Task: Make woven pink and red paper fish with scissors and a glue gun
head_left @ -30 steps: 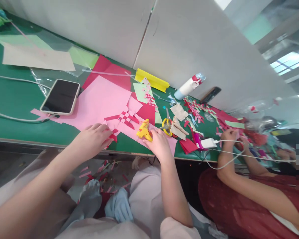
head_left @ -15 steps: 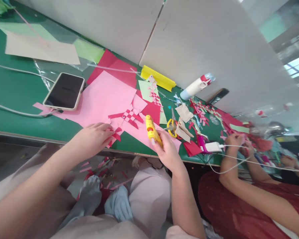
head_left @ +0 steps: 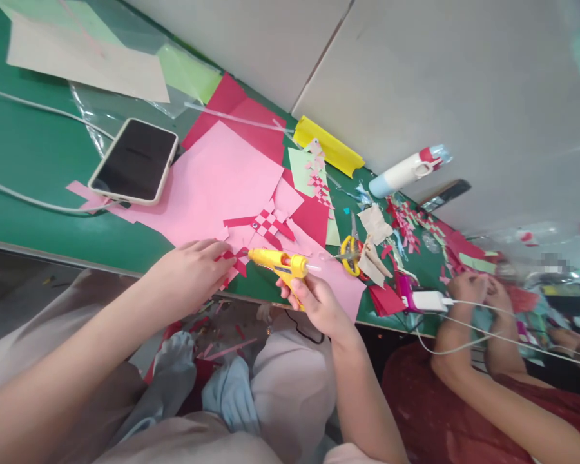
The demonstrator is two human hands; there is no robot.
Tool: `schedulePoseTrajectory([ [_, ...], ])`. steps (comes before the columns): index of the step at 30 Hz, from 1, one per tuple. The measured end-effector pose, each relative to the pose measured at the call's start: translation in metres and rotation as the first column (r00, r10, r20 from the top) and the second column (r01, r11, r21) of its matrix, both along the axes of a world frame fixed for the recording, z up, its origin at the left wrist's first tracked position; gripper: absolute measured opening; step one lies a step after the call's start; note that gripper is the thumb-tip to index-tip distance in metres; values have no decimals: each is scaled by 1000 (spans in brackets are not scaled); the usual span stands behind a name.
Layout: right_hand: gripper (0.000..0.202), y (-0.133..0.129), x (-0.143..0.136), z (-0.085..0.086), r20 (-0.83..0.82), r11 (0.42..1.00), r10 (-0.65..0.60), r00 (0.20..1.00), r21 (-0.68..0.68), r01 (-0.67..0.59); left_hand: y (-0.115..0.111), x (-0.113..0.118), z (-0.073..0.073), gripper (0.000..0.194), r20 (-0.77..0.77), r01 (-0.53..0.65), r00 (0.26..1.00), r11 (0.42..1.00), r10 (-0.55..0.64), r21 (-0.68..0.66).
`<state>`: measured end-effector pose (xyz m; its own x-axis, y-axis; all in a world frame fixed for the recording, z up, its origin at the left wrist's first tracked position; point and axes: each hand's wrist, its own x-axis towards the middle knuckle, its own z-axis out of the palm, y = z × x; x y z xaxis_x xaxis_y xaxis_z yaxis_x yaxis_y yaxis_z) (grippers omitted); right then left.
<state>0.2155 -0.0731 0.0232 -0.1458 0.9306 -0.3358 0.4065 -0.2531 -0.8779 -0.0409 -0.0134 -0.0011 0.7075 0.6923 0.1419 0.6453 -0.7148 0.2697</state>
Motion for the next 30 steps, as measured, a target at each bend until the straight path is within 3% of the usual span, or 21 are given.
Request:
schedulePoseTrajectory([
  [13, 47, 3, 3, 1, 79, 1000, 24, 997, -21, -22, -1, -2, 3, 26, -56, -4, 998, 1000, 4, 3],
  [30, 43, 2, 4, 2, 21, 999, 36, 999, -33, -36, 0, -4, 4, 23, -78, 2, 997, 998, -6, -56],
])
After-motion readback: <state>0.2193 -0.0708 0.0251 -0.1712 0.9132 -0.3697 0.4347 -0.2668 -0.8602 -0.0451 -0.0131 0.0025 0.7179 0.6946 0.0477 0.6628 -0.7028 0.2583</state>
